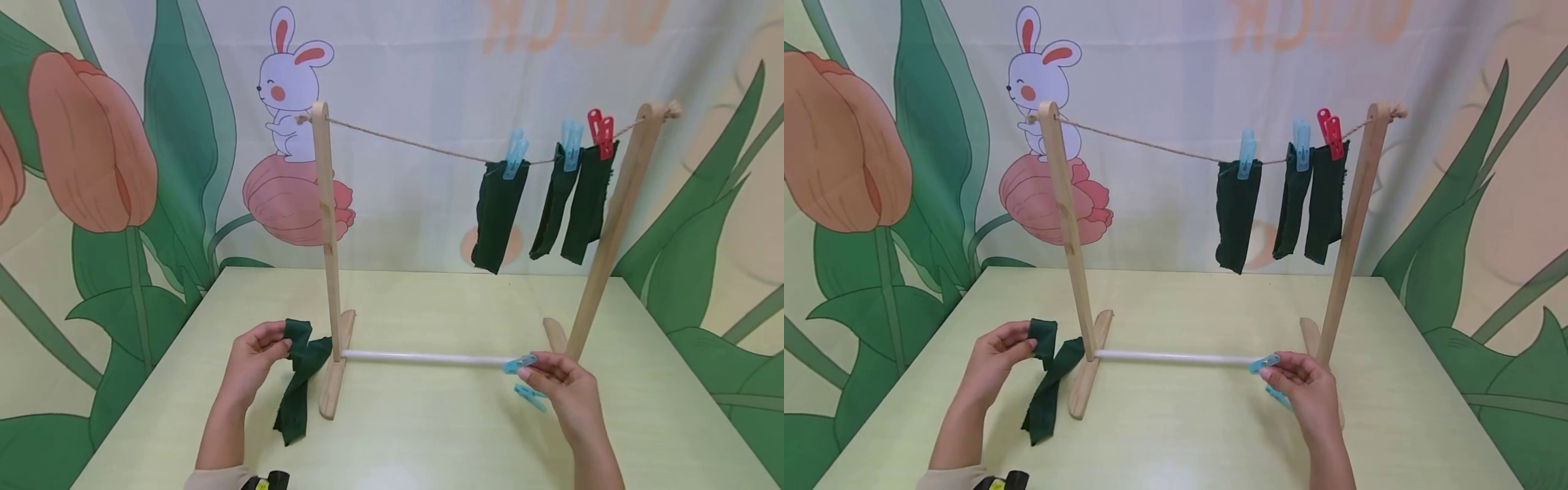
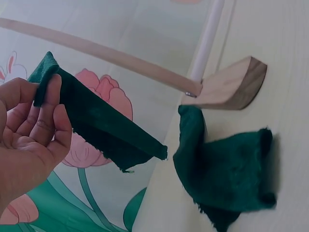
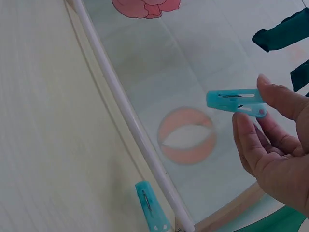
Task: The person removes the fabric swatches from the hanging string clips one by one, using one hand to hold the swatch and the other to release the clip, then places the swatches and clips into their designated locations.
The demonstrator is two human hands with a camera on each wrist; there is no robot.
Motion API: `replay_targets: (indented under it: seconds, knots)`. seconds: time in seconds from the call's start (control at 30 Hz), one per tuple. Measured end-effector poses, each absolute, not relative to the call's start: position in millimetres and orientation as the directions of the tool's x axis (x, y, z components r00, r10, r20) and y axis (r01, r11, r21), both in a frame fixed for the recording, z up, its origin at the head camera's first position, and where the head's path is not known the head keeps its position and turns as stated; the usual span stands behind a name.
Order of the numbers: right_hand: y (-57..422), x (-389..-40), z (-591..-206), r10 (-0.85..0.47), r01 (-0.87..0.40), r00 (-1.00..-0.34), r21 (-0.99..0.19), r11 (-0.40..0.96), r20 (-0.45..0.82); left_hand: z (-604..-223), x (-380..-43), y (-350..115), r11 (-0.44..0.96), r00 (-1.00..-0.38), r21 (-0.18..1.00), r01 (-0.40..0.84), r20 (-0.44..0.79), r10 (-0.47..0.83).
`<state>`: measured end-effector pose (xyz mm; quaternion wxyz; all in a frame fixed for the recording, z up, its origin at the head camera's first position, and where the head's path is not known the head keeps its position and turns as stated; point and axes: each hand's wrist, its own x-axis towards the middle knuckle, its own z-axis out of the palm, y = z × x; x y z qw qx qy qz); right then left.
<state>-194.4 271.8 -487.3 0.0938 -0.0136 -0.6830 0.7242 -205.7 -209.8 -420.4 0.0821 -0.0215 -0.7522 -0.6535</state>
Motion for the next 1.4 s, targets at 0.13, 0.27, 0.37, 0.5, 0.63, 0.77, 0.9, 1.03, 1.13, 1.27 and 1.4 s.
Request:
replay_targets:
  seconds: [0.13, 0.27, 0.37, 0.5, 0.63, 0.77, 0.9, 1.03, 1.13, 1.27, 1.4]
  knots:
    - [250.7, -170.0, -450.5, 0.145, 0.001, -0.989, -1.0, 0.028, 0.003, -424.3, -206.8, -219.2, 0.143, -0.985, 0.981, 0.133, 0.147, -0.089]
    - [244.2, -159.8, -445.6, 0.109, 0.031, -0.994, -0.998, 0.047, -0.026, -427.7, -208.9, -226.3, 0.155, -0.986, 0.98, 0.121, 0.137, -0.096]
    - [244.6, -158.5, -451.4, 0.094, 0.019, -0.996, -0.998, 0.067, -0.013, -430.7, -213.5, -229.9, 0.16, -0.987, 0.981, 0.111, 0.128, -0.101]
    - [246.5, -161.2, -459.2, 0.095, 0.028, -0.995, -0.993, 0.119, -0.017, -434.5, -223.3, -232.3, 0.163, -0.987, 0.98, 0.111, 0.128, -0.1]
    - [246.6, -165.4, -463.7, 0.1, 0.064, -0.994, -0.985, 0.16, -0.049, -439.0, -232.9, -232.4, 0.152, -0.988, 0.983, 0.105, 0.12, -0.097]
    - [245.8, -168.5, -466.4, 0.132, 0.118, -0.987, -0.978, 0.171, -0.096, -445.8, -233.7, -232.7, 0.152, -0.992, 0.987, 0.054, 0.071, -0.109]
    - [246.3, -169.7, -468.2, 0.179, 0.159, -0.975, -0.974, 0.161, -0.129, -453.3, -223.8, -235.0, 0.152, -0.993, 0.988, -0.004, 0.013, -0.115]
    - [248.2, -169.9, -468.4, 0.195, 0.167, -0.971, -0.975, 0.145, -0.138, -458.4, -211.5, -239.7, 0.149, -0.995, 0.988, -0.038, -0.025, -0.093]
    - [249.7, -169.8, -468.1, 0.192, 0.186, -0.969, -0.969, 0.165, -0.153, -460.0, -203.2, -244.0, 0.153, -0.995, 0.986, -0.071, -0.06, -0.075]
    - [250.6, -169.1, -467.6, 0.189, 0.226, -0.964, -0.951, 0.212, -0.187, -462.5, -193.8, -250.9, 0.156, -0.993, 0.981, -0.113, -0.105, -0.053]
    - [252.1, -168.7, -469.0, 0.187, 0.251, -0.96, -0.932, 0.262, -0.206, -466.5, -186.2, -259.4, 0.168, -0.986, 0.972, -0.162, -0.153, -0.063]
